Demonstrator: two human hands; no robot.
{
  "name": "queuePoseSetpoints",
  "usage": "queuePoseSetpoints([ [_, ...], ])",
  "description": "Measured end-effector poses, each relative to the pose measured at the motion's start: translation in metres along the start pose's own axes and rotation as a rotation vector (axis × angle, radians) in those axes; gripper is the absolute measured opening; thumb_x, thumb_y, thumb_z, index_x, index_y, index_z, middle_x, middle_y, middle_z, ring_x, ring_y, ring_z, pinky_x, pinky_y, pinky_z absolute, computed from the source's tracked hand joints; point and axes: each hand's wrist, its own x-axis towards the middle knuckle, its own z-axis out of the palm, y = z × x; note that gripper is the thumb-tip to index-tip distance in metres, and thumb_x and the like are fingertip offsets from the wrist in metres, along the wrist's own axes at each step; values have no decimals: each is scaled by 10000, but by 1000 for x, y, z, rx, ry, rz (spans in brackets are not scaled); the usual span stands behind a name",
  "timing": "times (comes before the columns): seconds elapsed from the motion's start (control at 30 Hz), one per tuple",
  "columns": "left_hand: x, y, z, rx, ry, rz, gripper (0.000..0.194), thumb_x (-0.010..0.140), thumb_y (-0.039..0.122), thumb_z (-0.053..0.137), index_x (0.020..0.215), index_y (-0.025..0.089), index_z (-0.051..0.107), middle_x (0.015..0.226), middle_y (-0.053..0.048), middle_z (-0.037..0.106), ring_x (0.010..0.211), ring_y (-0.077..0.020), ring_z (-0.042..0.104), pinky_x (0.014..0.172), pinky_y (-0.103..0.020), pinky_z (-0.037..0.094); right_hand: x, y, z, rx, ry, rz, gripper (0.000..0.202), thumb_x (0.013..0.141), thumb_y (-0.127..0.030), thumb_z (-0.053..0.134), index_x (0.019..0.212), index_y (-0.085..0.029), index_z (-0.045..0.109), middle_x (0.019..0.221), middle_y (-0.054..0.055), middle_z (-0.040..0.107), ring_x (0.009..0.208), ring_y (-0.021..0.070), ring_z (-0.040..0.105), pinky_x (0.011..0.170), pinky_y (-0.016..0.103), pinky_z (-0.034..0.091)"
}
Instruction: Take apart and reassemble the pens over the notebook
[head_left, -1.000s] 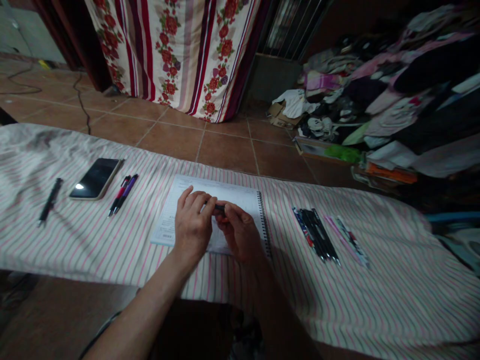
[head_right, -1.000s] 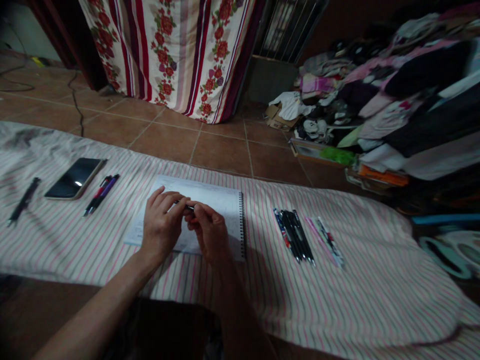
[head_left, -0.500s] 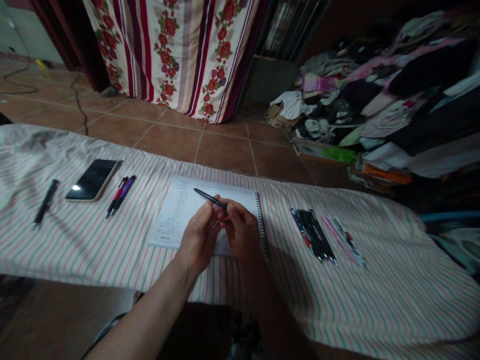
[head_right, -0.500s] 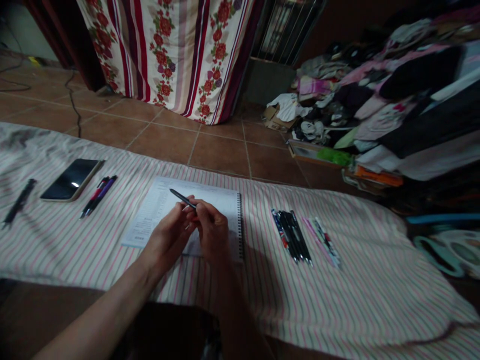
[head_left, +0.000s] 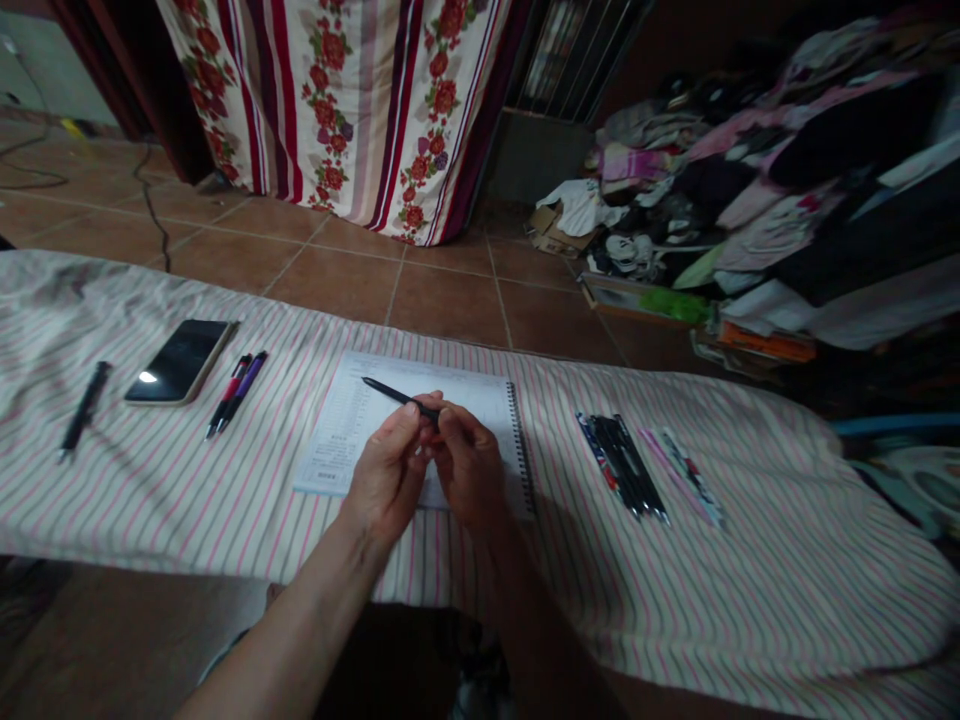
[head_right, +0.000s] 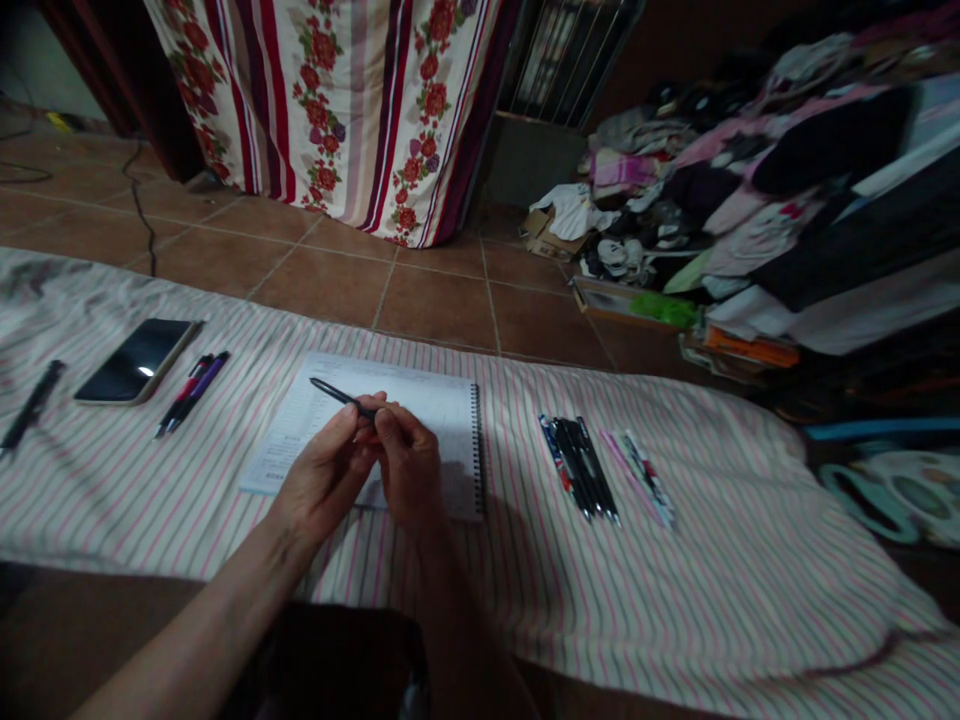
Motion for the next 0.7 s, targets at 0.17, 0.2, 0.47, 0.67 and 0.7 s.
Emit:
queuePoseSetpoints([
  [0.17,0,0,0,48,39,104,210,682,269,742,847,144,713,929,-39,685,786,-97,603,794,-219,475,-2,2,2,135,-47,58,233,700,-397,711,856,-224,729,767,10,647,640,98,520,587,222,436],
  [0.2,1,-1,-1,52,46,118,211,676,276,745,840,145,715,920,-41,688,784,-103,605,795,-228,476,-2,3,2,147,-47,50,220,704,-390,708,853,-230,730,802,11,654,644,94,515,592,221,434],
  [0.47,3,-12,2,20,77,124,260,630,290,782,815,127,703,763,-12,669,660,-69,572,727,-198,474,-2,9,1,94,27,6,197,744,-378,671,825,-206,726,692,-12,599,645,97,510,610,223,423],
  [0.67,-1,-11,1,357,159,153,272,674,387,723,677,120,669,665,-29,639,625,-120,567,614,-239,461,6,1,-16,-47,100,7,279,732,-425,677,884,-194,715,674,-1,630,602,97,531,561,225,418],
  [0.7,-2,-10,-1,505,211,179,278,706,403,687,678,127,672,668,-38,645,631,-138,574,607,-254,459,8,-1,-21,-57,109,4,286,723,-430,684,886,-197,714,688,3,644,596,95,532,558,225,420],
])
